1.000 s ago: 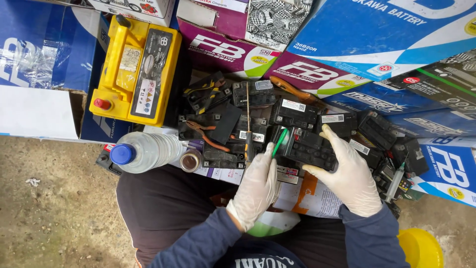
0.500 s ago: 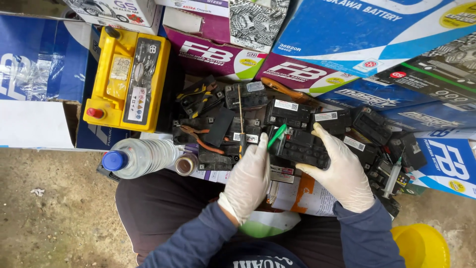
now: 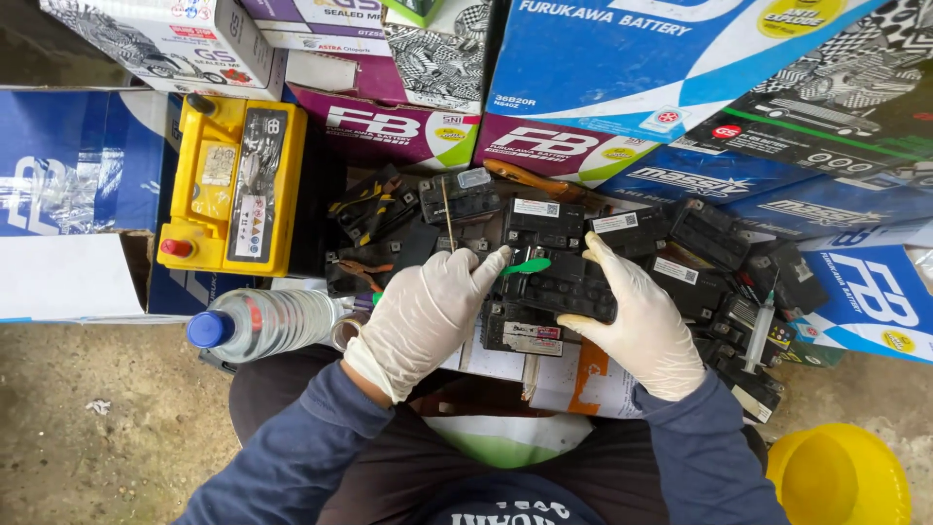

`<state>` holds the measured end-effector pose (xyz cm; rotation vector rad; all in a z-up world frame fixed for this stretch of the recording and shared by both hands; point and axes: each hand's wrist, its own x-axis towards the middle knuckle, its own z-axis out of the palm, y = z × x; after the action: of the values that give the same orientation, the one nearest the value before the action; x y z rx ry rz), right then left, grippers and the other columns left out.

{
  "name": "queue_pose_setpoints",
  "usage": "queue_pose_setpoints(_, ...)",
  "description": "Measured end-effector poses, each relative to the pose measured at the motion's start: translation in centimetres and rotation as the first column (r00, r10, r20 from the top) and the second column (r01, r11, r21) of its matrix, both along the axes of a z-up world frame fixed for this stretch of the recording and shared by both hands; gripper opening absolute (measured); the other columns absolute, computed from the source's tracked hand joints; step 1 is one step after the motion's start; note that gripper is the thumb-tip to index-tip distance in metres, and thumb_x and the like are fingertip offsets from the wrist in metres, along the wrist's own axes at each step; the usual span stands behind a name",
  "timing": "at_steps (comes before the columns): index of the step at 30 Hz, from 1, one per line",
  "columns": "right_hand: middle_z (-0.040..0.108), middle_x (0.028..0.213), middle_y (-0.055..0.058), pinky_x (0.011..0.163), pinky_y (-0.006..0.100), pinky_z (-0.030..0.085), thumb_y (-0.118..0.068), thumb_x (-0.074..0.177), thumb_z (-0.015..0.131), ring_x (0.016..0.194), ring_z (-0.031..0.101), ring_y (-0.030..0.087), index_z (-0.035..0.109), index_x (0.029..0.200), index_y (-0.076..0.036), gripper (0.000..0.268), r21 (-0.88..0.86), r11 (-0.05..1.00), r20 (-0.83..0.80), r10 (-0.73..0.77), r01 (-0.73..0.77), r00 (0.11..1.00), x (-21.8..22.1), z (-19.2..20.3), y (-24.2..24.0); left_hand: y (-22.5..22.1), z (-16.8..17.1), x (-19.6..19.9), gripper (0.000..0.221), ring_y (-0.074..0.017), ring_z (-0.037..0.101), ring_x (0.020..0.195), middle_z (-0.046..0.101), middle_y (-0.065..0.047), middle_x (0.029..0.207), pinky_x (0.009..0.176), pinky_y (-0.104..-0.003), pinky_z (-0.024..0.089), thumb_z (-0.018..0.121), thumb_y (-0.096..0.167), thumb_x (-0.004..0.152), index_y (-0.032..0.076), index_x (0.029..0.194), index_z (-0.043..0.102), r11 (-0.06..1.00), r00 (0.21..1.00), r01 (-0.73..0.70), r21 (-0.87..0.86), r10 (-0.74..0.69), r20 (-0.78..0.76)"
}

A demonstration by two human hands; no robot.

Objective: Cleaning terminals and surfaces of small batteries using a toothbrush and a screwdriver

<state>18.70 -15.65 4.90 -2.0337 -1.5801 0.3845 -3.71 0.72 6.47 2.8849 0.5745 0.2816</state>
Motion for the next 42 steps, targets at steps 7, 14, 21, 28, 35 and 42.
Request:
queue_pose_setpoints(7,0.064,0.137,0.014,0.113,0.042,0.044,-0.027,0.065,0.093,0.127,0.060,0.030,0.044,0.155,-0.008,0.104,0.045,0.999,0.007,0.013,-0.013,1.000,0.3,-0.5,-0.2,2.0,1.6,1.6,0.049,-0.0247,0.071,0.074,0.069,-0.008,0.090,0.049,-0.040,0.061,0.071,0.004,0.088,0.018,0.134,0.063,0.993,0.985,0.100,0.067,-0.090,-0.147)
queue_pose_setpoints(14,0.063,0.136,0.015,0.113,0.044,0.043,-0.027,0.066,0.092,0.128,0.060,0.032,0.040,0.157,-0.008,0.106,0.040,0.999,-0.011,0.032,-0.032,0.999,0.6,-1.0,-0.2,3.8,1.5,1.6,0.042,-0.0205,0.068,0.073,0.068,-0.001,0.090,0.052,-0.035,0.058,0.069,0.007,0.086,0.027,0.123,0.066,0.943,0.972,0.208,0.258,-0.172,-0.158)
queue_pose_setpoints(21,0.062,0.138,0.015,0.113,0.044,0.043,-0.026,0.066,0.092,0.129,0.059,0.032,0.039,0.158,-0.008,0.107,0.029,0.999,-0.032,0.037,-0.036,0.999,0.6,-0.9,-0.2,4.9,3.0,2.2,0.042,-0.0200,0.067,0.071,0.069,-0.001,0.089,0.056,-0.034,0.056,0.071,0.008,0.086,0.025,0.124,0.068,0.904,0.955,0.280,0.323,-0.230,-0.186)
queue_pose_setpoints(28,0.061,0.139,0.016,0.113,0.045,0.043,-0.025,0.067,0.092,0.129,0.059,0.033,0.040,0.157,-0.007,0.106,0.028,0.999,-0.030,0.033,-0.033,0.999,0.6,-0.9,-0.3,5.5,3.7,1.9,0.046,-0.0239,0.068,0.078,0.070,-0.004,0.096,0.063,-0.037,0.058,0.071,0.010,0.086,0.024,0.129,0.065,0.902,0.943,0.324,0.287,-0.280,-0.182)
queue_pose_setpoints(35,0.060,0.140,0.015,0.114,0.046,0.041,-0.028,0.068,0.092,0.130,0.057,0.033,0.038,0.158,-0.008,0.107,0.031,0.998,-0.045,0.047,-0.046,0.998,0.8,-1.3,-0.4,5.5,1.7,1.9,0.041,-0.0237,0.068,0.078,0.070,-0.004,0.094,0.059,-0.037,0.057,0.071,0.010,0.085,0.024,0.124,0.069,0.889,0.929,0.369,0.272,-0.339,-0.151)
queue_pose_setpoints(42,0.059,0.140,0.016,0.114,0.047,0.042,-0.030,0.070,0.091,0.129,0.057,0.034,0.037,0.158,-0.008,0.106,0.035,0.998,-0.033,0.058,-0.057,0.998,0.9,-1.5,-0.4,6.4,1.4,2.4,0.040,-0.0258,0.069,0.078,0.072,-0.006,0.095,0.060,-0.038,0.058,0.072,0.010,0.085,0.023,0.122,0.071,0.892,0.926,0.372,0.256,-0.337,-0.169)
